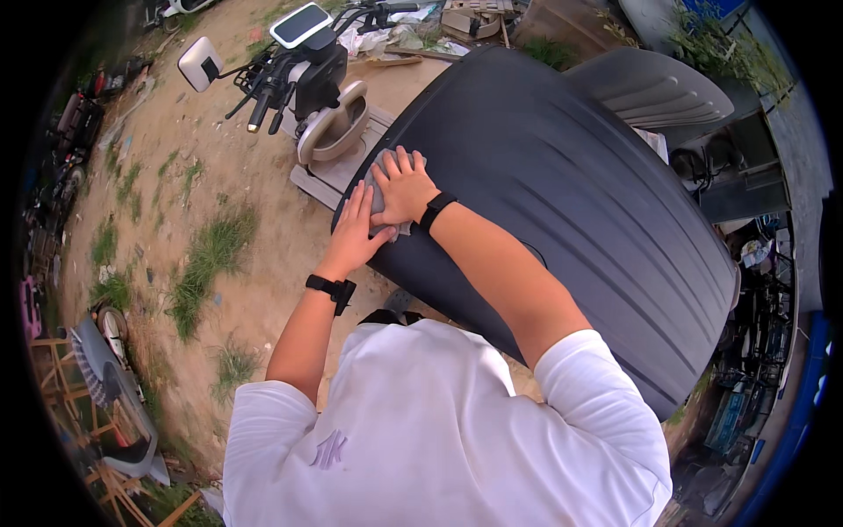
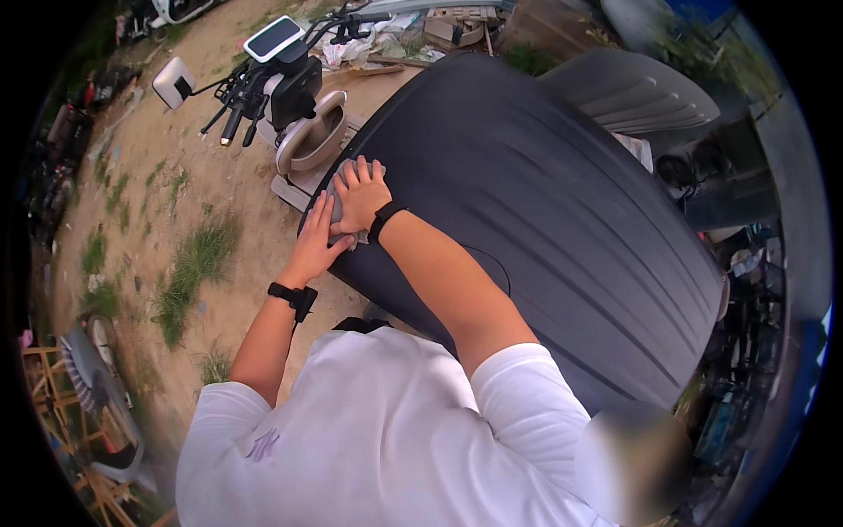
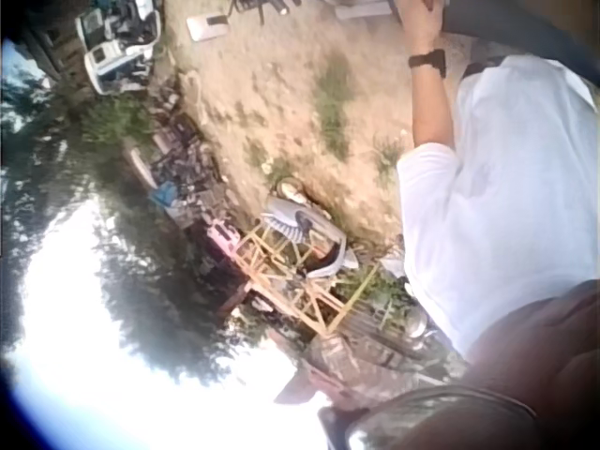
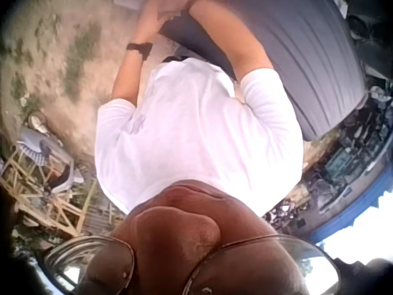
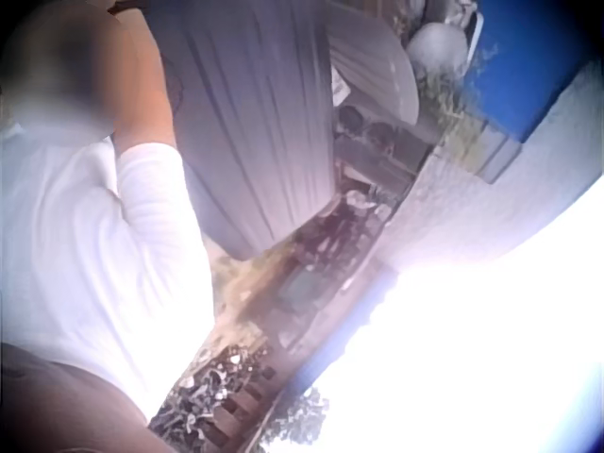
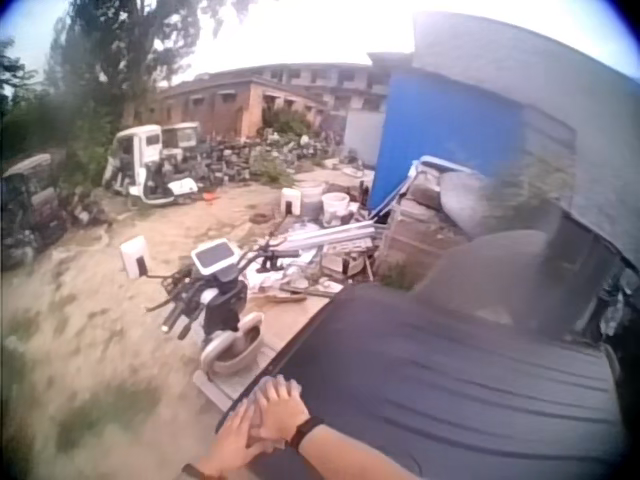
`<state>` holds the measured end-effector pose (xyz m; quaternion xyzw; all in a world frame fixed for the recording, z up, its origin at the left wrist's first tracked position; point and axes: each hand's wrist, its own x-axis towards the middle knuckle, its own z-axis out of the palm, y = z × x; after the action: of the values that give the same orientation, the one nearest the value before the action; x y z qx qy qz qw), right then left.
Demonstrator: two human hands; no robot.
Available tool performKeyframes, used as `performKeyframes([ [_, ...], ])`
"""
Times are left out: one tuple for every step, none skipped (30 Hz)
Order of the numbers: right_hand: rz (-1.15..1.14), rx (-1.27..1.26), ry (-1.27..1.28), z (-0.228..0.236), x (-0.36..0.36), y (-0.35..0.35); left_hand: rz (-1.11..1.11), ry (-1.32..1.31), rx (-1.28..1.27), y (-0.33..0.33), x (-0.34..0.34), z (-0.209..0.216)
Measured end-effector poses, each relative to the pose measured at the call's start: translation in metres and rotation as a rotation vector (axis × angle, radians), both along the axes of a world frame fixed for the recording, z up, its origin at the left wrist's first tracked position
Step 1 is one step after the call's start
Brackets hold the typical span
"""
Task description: The person wipes the black canopy of a three-wheeled vehicle with a gray cloth. They systematically clean the top surface and edges, then briefly wipe the front basket before returning to the canopy.
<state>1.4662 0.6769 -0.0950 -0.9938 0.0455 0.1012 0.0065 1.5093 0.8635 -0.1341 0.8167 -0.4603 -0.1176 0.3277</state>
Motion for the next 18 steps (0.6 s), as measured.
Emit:
performKeyframes([
  [-0.031, -0.011, 0.068, 0.005, 0.012, 0.017, 0.017, 0.061, -0.038, 0.015, 0.008, -0.012],
  [-0.062, -0.057, 0.087, 0.004, 0.021, 0.03, 0.026, 0.119, -0.076, 0.027, 0.014, -0.021],
  [-0.096, -0.103, 0.108, 0.003, 0.026, 0.04, 0.033, 0.176, -0.115, 0.038, 0.017, -0.031],
  [-0.09, -0.126, 0.104, 0.003, 0.027, 0.048, 0.041, 0.244, -0.105, 0.045, 0.016, -0.028],
  [-0.086, -0.15, 0.1, 0.004, 0.025, 0.055, 0.049, 0.263, -0.117, 0.051, 0.014, -0.03],
  [-0.085, -0.173, 0.096, 0.004, 0.022, 0.062, 0.055, 0.283, -0.13, 0.057, 0.012, -0.032],
  [-0.081, -0.186, 0.08, 0.004, 0.017, 0.068, 0.06, 0.302, -0.149, 0.06, 0.009, -0.036],
  [-0.077, -0.2, 0.065, 0.005, 0.01, 0.074, 0.06, 0.221, -0.141, 0.064, 0.004, -0.039],
  [-0.074, -0.214, 0.05, 0.006, 0.002, 0.081, 0.059, 0.141, -0.134, 0.069, -0.001, -0.042],
  [-0.064, -0.224, 0.049, 0.011, -0.007, 0.089, 0.063, 0.057, -0.128, 0.073, -0.007, -0.044],
  [-0.042, -0.242, 0.042, 0.014, -0.018, 0.094, 0.039, -0.032, -0.117, 0.075, -0.013, -0.04],
  [-0.016, -0.265, 0.031, 0.013, -0.031, 0.101, 0.014, -0.121, -0.106, 0.076, -0.019, -0.034],
  [0.012, -0.286, 0.018, 0.012, -0.044, 0.108, -0.01, -0.212, -0.095, 0.077, -0.026, -0.028],
  [0.039, -0.309, -0.023, 0.008, -0.056, 0.113, -0.043, -0.205, -0.091, 0.074, -0.034, -0.023],
  [0.031, -0.33, -0.067, 0.003, -0.071, 0.113, -0.078, -0.197, -0.087, 0.071, -0.044, -0.018],
  [0.03, -0.351, -0.114, 0.0, -0.085, 0.114, -0.105, -0.192, -0.081, 0.069, -0.053, -0.016],
  [0.027, -0.372, -0.161, -0.002, -0.098, 0.113, -0.128, -0.203, -0.08, 0.066, -0.064, -0.014],
  [0.008, -0.337, -0.179, -0.004, -0.117, 0.108, -0.154, -0.214, -0.081, 0.059, -0.077, -0.013],
])
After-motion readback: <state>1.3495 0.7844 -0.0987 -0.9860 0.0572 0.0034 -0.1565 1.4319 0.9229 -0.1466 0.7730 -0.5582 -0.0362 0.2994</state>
